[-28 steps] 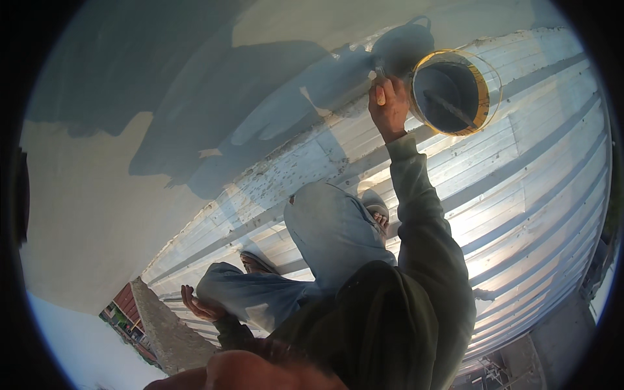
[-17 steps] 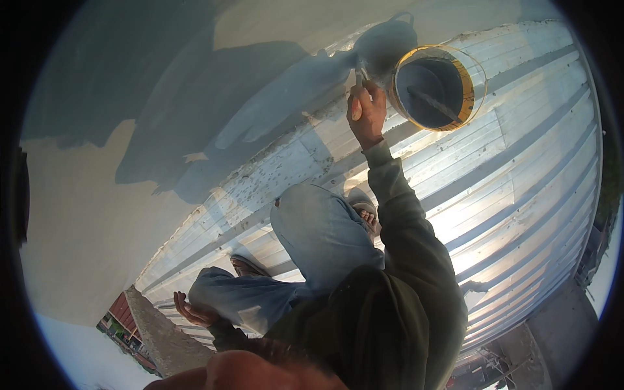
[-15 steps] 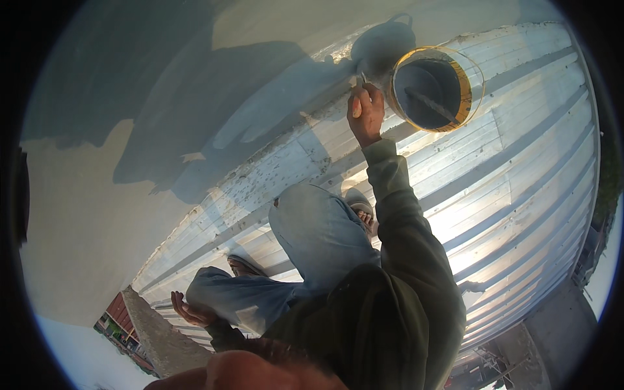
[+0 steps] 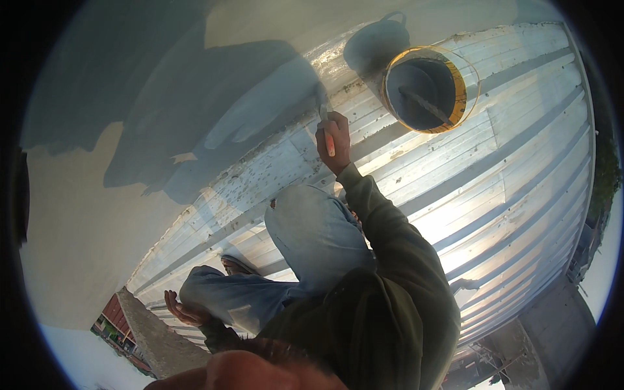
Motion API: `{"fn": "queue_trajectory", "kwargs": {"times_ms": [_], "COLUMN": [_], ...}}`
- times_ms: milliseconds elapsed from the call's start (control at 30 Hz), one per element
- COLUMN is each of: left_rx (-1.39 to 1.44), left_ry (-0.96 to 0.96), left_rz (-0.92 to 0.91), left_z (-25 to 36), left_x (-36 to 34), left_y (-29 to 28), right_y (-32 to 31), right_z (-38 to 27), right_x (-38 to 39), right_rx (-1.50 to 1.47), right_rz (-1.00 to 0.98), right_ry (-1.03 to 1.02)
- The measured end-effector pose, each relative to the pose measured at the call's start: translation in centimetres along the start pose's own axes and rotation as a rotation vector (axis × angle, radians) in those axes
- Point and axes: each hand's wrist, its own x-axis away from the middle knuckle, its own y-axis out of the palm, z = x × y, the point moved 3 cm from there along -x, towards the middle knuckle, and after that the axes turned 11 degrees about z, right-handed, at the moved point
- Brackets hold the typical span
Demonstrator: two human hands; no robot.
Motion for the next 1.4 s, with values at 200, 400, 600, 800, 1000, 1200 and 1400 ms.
{"fn": "queue_trajectory", "kwargs": {"times_ms": [200,400,600,800,1000,1200,1400], "left_rx": [-0.01,-0.035,-0.02,-0.04,-0.081,-0.089,-0.109], "left_ry": [0.014,0.024,0.01,0.014,0.01,0.025,-0.012], "left_rz": [-0.019,-0.007,0.01,0.006,0.014,0.009,0.018], "left_z": [-0.4,-0.7,-0.2,-0.3,0.1,0.1,-0.7], "left_x": [0.2,0.4,0.5,0.2,0.6,0.7,1.0], "left_y": [-0.5,-0.6,-0.7,-0.8,-1.4,-1.7,-2.3], "right_y": [-2.2,-0.9,-1.0,0.2,1.1,9.2,9.3], "right_z": [3.8,2.6,7.1,0.6,2.3,-2.5,-2.0], "right_x": [-5.2,-0.8,-7.2,1.0,-1.4,11.2,7.9], "right_rx": [0.25,0.159,0.392,0.165,0.398,-0.236,-0.253], "right_rz": [0.258,0.058,0.21,-0.132,-0.122,-0.774,-0.769], "right_ry": [0.037,-0.053,-0.117,-0.218,-0.258,0.01,-0.231]}}
